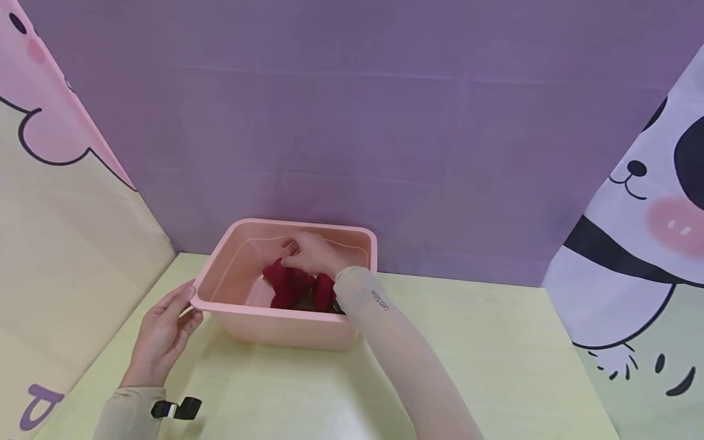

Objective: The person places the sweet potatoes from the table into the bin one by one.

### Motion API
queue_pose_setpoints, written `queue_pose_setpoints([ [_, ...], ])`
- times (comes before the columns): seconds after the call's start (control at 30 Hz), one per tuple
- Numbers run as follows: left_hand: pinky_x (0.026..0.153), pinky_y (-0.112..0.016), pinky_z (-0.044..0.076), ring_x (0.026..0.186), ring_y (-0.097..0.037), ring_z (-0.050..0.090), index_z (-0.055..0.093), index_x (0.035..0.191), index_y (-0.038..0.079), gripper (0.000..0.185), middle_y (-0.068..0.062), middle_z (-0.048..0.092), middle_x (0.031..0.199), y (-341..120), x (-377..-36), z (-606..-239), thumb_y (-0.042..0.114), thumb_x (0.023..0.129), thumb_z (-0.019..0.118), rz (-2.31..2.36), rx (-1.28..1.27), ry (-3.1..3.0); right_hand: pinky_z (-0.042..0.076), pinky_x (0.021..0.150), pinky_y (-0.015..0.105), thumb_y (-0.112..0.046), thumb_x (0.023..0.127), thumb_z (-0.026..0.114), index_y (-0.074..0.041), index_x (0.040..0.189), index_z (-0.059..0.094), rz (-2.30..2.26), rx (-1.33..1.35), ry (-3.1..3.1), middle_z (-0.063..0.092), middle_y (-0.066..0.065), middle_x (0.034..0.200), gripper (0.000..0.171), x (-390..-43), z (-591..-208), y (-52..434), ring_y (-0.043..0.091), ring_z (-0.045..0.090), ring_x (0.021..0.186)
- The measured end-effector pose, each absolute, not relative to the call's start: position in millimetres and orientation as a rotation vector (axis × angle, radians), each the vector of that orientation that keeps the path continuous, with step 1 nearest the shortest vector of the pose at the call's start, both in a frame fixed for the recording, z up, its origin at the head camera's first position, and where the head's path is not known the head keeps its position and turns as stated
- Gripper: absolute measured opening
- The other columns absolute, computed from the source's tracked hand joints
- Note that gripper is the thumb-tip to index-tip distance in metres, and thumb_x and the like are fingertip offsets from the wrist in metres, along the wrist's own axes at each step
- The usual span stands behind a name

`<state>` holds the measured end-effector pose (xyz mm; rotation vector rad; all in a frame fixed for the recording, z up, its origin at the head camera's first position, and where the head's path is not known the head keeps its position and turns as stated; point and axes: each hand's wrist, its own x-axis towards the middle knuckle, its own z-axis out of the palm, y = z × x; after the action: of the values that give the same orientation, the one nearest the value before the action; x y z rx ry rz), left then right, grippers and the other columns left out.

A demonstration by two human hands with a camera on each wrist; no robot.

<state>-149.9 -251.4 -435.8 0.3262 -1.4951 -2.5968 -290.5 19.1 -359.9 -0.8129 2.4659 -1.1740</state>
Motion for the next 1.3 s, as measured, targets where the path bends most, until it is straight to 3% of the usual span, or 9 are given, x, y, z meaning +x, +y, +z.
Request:
queue_pose_setpoints([
  [0.33, 0.072, -0.021, 0.058, 0.078, -0.012, 0.064, 0.074, 0.12, 0.015, 0.027, -0.001, 0.066, 0.11, -251.1, -149.5, -435.2, 0.022, 0.093, 0.073, -2.596, 0.325, -1.51, 0.053, 0.089, 0.023, -0.012, 0.095, 0.066, -0.007, 0.131, 0.061, -1.073, -0.912, 2.546, 0.066, 0.003, 0.119, 0.036, -297.5, -365.4, 19.6, 0.015, 0.063, 0.105],
  [1.0, 0.072, -0.021, 0.058, 0.082, -0.011, 0.065, 0.074, 0.119, 0.015, 0.026, 0.0, 0.065, 0.111, -251.1, -147.6, -434.3, 0.021, 0.094, 0.073, -2.578, 0.335, -1.533, 0.054, 0.089, 0.024, -0.012, 0.095, 0.063, -0.011, 0.129, 0.063, -1.101, -0.88, 2.549, 0.066, -0.001, 0.117, 0.034, -294.5, -364.7, 20.1, 0.014, 0.062, 0.104],
  [1.3, 0.071, -0.026, 0.06, 0.083, -0.011, 0.068, 0.075, 0.116, 0.014, 0.025, 0.005, 0.069, 0.104, -248.1, -151.1, -433.4, 0.024, 0.092, 0.075, -2.402, 0.41, -1.695, 0.053, 0.091, 0.027, -0.019, 0.098, 0.065, -0.015, 0.124, 0.062, -1.23, -0.845, 2.549, 0.065, 0.003, 0.117, 0.028, -284.1, -346.2, 25.9, 0.016, 0.06, 0.106],
])
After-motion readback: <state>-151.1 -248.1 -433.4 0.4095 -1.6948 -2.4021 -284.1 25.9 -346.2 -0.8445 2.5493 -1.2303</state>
